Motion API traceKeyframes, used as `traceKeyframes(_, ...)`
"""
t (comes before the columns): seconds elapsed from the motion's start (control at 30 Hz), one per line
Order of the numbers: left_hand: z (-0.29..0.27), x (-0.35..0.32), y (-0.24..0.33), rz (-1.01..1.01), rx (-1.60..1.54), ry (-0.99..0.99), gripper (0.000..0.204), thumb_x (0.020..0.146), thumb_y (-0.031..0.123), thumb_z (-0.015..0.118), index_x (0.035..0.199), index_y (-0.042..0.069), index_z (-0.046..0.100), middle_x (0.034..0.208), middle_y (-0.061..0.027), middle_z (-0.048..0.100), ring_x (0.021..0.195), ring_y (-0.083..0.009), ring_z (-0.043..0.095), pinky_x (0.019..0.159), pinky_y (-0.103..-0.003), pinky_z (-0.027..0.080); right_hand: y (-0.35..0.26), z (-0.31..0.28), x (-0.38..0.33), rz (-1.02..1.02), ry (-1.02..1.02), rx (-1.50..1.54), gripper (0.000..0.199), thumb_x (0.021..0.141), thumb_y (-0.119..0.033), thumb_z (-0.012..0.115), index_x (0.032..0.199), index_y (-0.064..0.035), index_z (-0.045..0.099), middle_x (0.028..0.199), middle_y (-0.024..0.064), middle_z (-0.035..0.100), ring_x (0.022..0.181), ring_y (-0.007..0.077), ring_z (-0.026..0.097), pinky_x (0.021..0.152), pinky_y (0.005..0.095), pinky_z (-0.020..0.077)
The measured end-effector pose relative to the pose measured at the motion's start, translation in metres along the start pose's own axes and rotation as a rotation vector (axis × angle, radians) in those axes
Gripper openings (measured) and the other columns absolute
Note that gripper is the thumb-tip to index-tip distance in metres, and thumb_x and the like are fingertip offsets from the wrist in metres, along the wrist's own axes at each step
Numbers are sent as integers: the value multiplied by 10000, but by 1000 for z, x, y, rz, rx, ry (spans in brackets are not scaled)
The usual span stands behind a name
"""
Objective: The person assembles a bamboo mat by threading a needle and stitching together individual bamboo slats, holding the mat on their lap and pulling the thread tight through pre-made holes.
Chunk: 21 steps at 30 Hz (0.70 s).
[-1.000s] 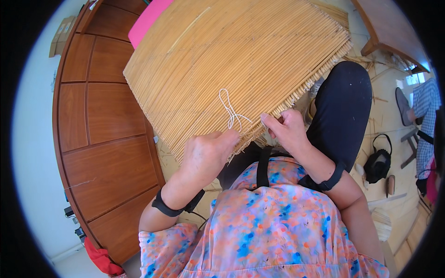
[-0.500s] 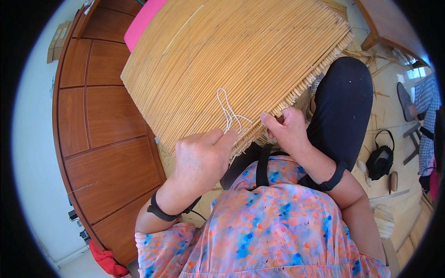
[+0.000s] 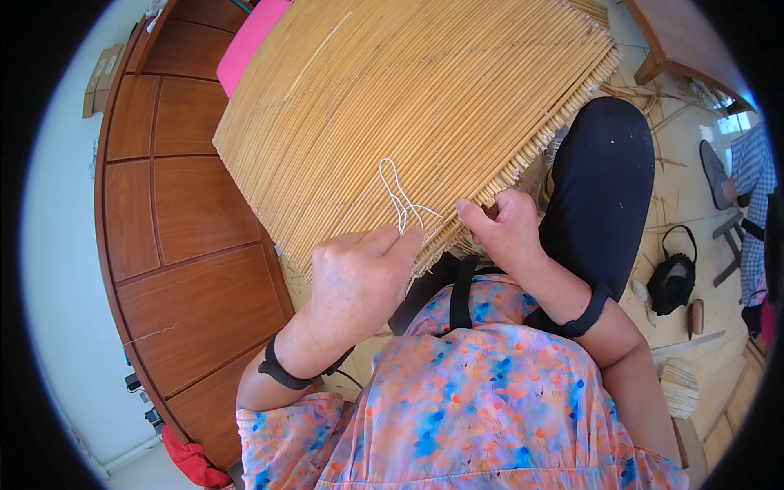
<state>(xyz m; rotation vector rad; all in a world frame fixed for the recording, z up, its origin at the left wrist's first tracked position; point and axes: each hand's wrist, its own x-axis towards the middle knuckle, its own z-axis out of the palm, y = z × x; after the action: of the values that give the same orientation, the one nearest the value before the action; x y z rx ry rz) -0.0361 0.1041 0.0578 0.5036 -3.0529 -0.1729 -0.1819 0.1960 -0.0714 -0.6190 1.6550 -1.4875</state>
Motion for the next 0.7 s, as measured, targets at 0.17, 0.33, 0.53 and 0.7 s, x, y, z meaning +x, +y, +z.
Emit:
traceKeyframes(0.17, -1, 1, 1, 20, 49, 4, 222, 709, 91, 642, 927, 93, 677, 622, -17, 498, 474, -183, 545, 406, -329, 420, -2, 0, 0, -2, 6, -4, 296, 799, -186, 736, 665, 55, 627, 520, 62, 563, 487, 70, 479, 441, 299, 394)
traceKeyframes(0.33, -2, 2, 0, 29, 41, -5, 214, 711, 91, 644, 922, 87, 674, 622, -21, 500, 478, -185, 550, 408, -334, 424, -4, -1, -1, 8, 0, -26, 290, 799, -181, 736, 668, 55, 630, 526, 57, 571, 489, 70, 485, 443, 296, 398)
traceKeyframes(0.53, -6, 5, 2, 48, 44, -37, 222, 718, 69, 646, 937, 71, 680, 614, -30, 495, 486, -198, 543, 418, -335, 426, -3, 0, -2, 7, -5, 29, 266, 802, -177, 733, 702, 55, 649, 542, 48, 588, 506, 63, 511, 452, 284, 411)
traceKeyframes(0.7, -12, 10, 3, 71, 41, -45, 259, 717, 45, 651, 972, 60, 694, 602, -36, 482, 489, -204, 527, 426, -336, 421, -6, 0, -2, 14, -13, 57, 235, 806, -157, 725, 728, 56, 665, 568, 44, 613, 523, 56, 527, 458, 276, 420)
